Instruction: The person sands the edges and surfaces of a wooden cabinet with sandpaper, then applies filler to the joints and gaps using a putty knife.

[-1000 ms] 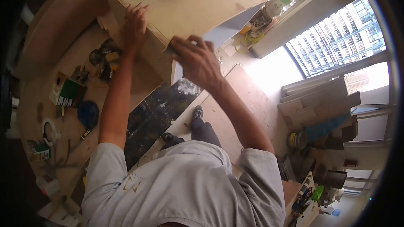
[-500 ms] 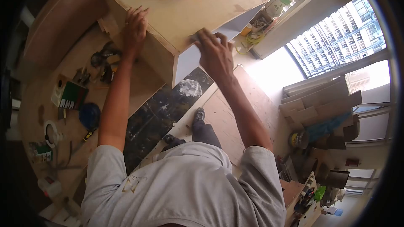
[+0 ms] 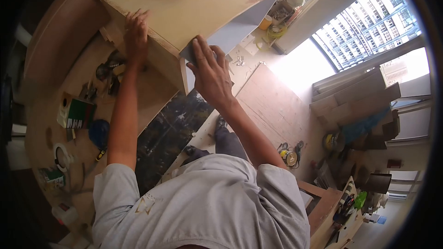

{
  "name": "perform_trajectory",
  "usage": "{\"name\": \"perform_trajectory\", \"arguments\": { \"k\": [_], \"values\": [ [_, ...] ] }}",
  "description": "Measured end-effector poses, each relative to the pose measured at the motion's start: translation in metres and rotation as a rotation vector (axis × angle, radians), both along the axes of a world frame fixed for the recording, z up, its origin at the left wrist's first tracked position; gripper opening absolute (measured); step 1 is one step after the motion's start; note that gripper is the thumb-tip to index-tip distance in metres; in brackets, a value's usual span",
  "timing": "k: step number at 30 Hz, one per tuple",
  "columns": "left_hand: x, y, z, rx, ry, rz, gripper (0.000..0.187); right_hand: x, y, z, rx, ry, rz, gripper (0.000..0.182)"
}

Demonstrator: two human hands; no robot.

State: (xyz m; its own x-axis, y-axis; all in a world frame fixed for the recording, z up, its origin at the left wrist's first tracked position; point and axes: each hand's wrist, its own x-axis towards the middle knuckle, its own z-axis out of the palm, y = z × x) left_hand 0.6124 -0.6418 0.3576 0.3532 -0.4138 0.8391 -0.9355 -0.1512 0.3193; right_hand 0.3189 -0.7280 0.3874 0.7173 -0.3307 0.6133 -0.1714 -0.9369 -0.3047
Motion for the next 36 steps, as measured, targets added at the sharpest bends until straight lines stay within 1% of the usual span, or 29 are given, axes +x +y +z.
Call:
{"name": "perform_trajectory", "arguments": {
  "k": [2, 3, 6, 7, 8, 10, 13, 15, 19, 22, 25, 28, 29, 30, 31, 32, 34, 36],
  "values": [
    [0.0, 0.002, 0.004, 0.007, -0.012, 0.007, 0.034, 0.005, -0.013, -0.013, 0.344, -0.214, -0.16, 0.059],
    [-0.001, 0.004, 0.004, 0.013, -0.015, 0.012, 0.031, 0.005, -0.02, -0.016, 0.463, -0.252, -0.248, 0.059],
    [-0.002, 0.002, 0.005, 0.045, -0.025, -0.024, 0.039, 0.022, 0.007, -0.024, 0.647, -0.38, -0.276, 0.064],
    [-0.002, 0.001, 0.005, 0.052, -0.034, -0.009, 0.038, 0.03, 0.02, -0.024, 0.672, -0.367, -0.234, 0.066],
    [-0.003, 0.001, 0.004, 0.063, -0.041, 0.007, 0.037, 0.04, 0.037, -0.019, 0.783, -0.372, -0.234, 0.069],
    [-0.003, 0.006, 0.001, 0.088, -0.062, 0.016, 0.036, 0.056, 0.07, -0.012, 0.884, -0.349, -0.234, 0.072],
    [0.004, 0.004, 0.003, 0.083, -0.083, -0.01, 0.035, 0.066, 0.098, -0.01, 0.9, -0.304, -0.243, 0.076],
    [0.003, 0.003, 0.002, 0.065, -0.041, -0.028, 0.034, 0.07, 0.094, -0.001, 0.955, -0.317, -0.28, 0.078],
    [0.004, 0.004, 0.002, 0.08, -0.071, -0.015, 0.035, 0.079, 0.074, 0.006, 1.007, -0.353, -0.337, 0.08],
    [0.004, 0.006, 0.002, 0.074, -0.079, -0.005, 0.035, 0.08, 0.079, 0.002, 0.984, -0.294, -0.351, 0.081],
    [0.005, 0.003, 0.0, 0.06, -0.097, 0.006, 0.036, 0.057, 0.092, 0.008, 0.899, -0.16, -0.322, 0.079],
    [0.0, 0.006, 0.003, 0.066, -0.076, -0.001, 0.034, 0.033, 0.072, -0.001, 0.87, -0.257, -0.188, 0.076],
    [0.0, 0.007, 0.003, 0.077, -0.079, 0.001, 0.033, 0.026, 0.067, -0.002, 0.817, -0.381, -0.179, 0.069],
    [0.0, 0.007, 0.006, 0.083, -0.084, 0.007, 0.032, 0.019, 0.058, -0.004, 0.884, -0.47, -0.159, 0.062],
    [-0.001, 0.007, 0.008, 0.074, -0.065, 0.006, 0.032, 0.013, 0.047, -0.007, 0.947, -0.608, -0.122, 0.05],
    [-0.006, 0.008, 0.011, 0.066, -0.044, 0.008, 0.033, 0.008, 0.038, -0.003, 1.067, -0.75, -0.094, 0.038],
    [-0.008, 0.01, 0.009, 0.082, -0.032, 0.016, 0.034, -0.008, 0.007, -0.013, 1.216, -0.832, 0.088, 0.025],
    [-0.001, 0.006, 0.007, 0.11, -0.059, 0.041, 0.035, -0.013, -0.016, -0.021, 1.178, -0.909, 0.1, 0.019]
  ]
}}
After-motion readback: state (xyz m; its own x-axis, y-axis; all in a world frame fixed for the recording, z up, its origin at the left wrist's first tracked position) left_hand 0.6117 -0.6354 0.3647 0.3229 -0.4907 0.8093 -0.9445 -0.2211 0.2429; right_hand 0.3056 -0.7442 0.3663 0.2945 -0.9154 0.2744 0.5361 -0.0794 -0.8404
